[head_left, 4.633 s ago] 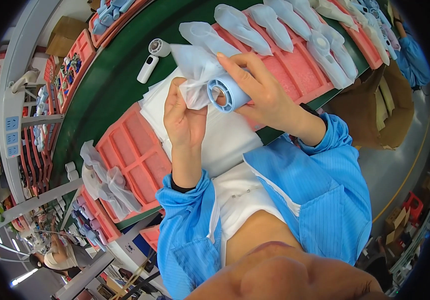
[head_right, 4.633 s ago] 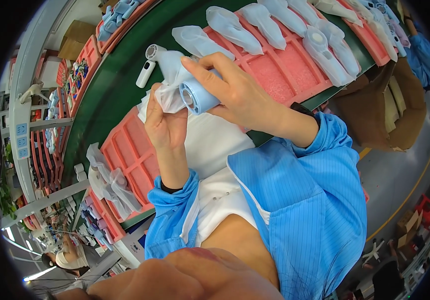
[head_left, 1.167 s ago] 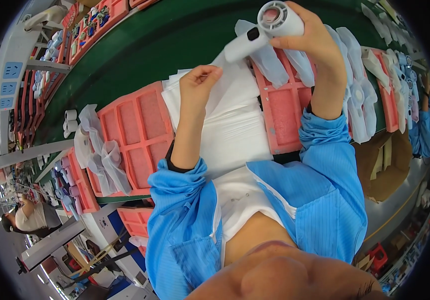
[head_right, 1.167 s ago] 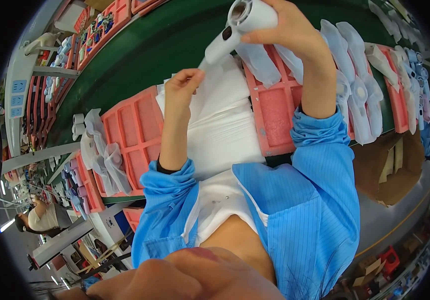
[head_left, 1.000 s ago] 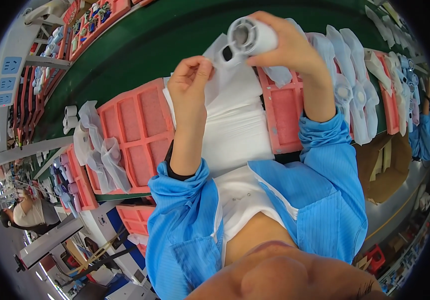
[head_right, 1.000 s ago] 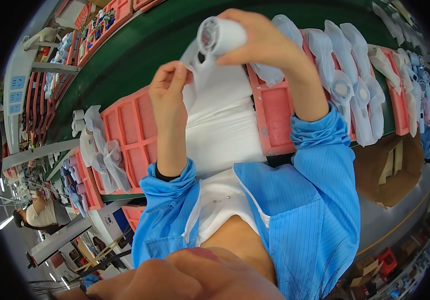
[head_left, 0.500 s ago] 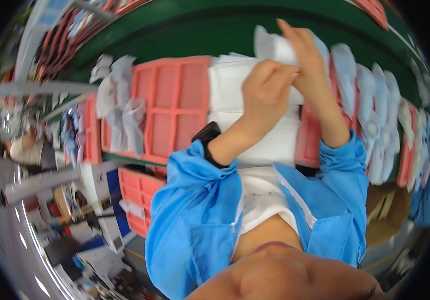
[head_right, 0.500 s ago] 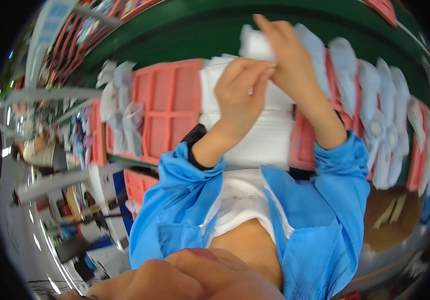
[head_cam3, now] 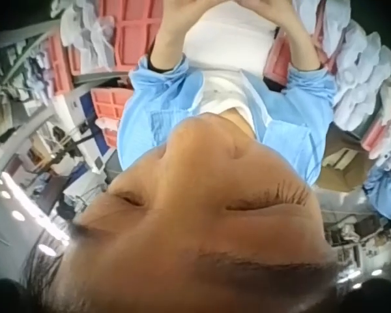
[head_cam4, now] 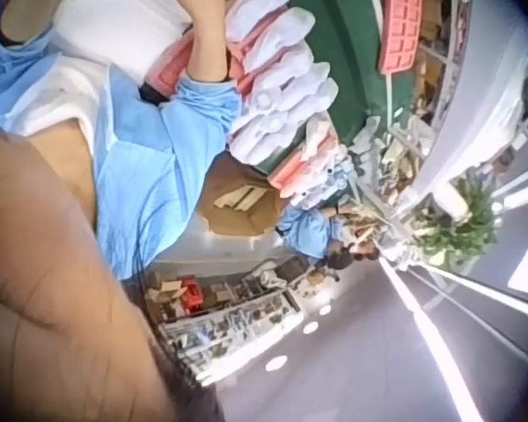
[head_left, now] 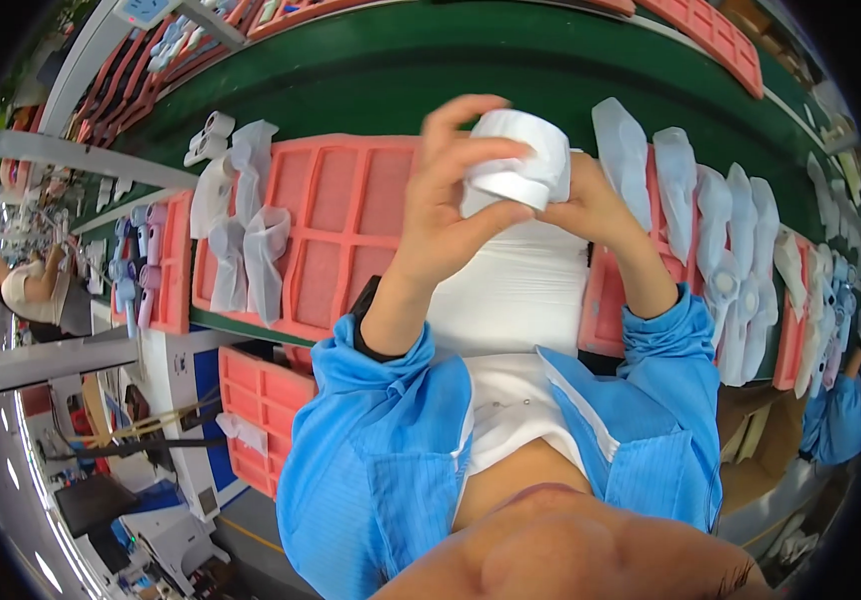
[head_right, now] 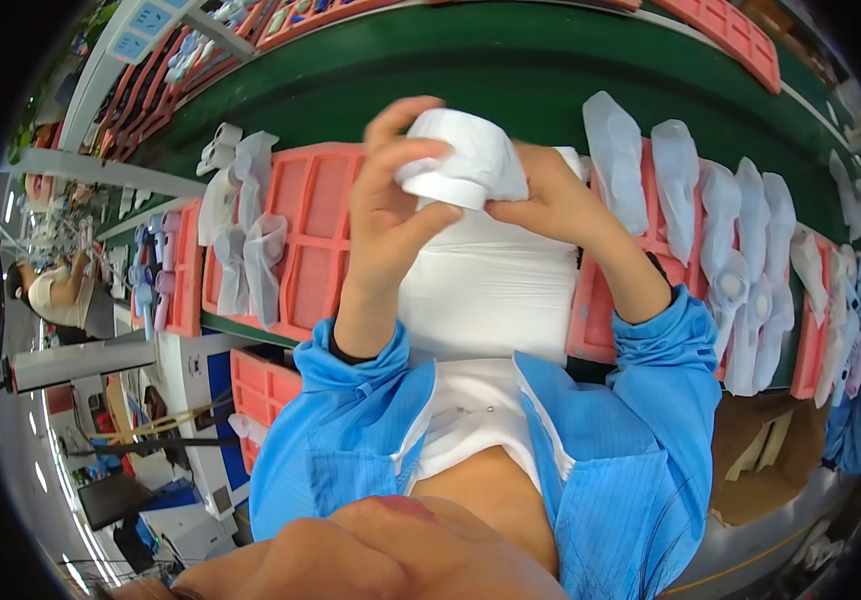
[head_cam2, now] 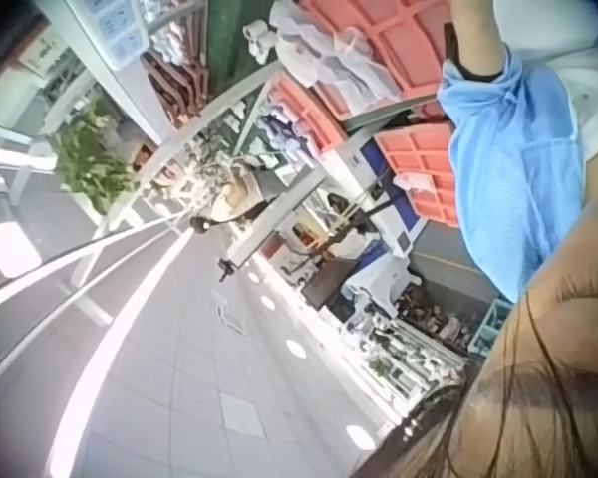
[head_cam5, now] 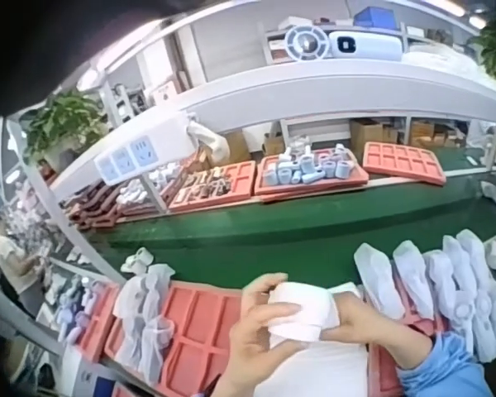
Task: The person picks up a handheld fan and a plastic sleeve, slides the fan into the sleeve, and places it into a pink tray. This process is repeated for several fans, occasionally folding or moving white sheets on the table.
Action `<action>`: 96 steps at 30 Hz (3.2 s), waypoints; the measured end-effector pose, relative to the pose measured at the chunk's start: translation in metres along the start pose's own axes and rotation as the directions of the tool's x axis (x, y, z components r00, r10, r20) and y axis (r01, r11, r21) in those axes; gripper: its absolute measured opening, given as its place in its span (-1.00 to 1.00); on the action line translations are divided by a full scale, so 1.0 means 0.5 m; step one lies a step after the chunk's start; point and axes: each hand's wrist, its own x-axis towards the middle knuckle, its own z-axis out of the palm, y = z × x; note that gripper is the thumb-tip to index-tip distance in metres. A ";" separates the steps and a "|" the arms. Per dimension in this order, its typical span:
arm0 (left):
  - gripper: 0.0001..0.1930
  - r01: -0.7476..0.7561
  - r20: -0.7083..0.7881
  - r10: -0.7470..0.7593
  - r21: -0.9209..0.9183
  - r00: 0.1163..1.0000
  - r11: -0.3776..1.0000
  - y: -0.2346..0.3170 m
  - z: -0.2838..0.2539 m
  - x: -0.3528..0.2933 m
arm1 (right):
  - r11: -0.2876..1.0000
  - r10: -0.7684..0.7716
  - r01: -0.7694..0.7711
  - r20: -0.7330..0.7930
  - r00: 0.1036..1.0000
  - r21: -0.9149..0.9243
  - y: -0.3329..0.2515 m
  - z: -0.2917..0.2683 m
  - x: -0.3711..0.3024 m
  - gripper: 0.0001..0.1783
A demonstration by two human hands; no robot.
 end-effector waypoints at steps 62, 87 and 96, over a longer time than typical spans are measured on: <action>-0.34 0.138 -0.106 -0.119 0.193 0.987 0.971 -0.052 -0.020 0.053 | 0.817 -0.133 -0.073 -0.310 0.941 -0.572 -0.063 0.001 0.062 -0.33; -0.91 0.541 -0.109 -0.532 0.241 0.840 0.806 -0.196 0.036 -0.008 | 0.978 0.183 -0.207 -0.407 0.895 -0.015 -0.081 -0.217 -0.077 -0.39; -0.90 0.273 -0.351 -0.410 -0.379 0.841 0.884 -0.058 0.043 0.018 | 0.991 -0.022 -0.012 -0.250 0.968 -0.134 -0.065 -0.076 0.019 -0.31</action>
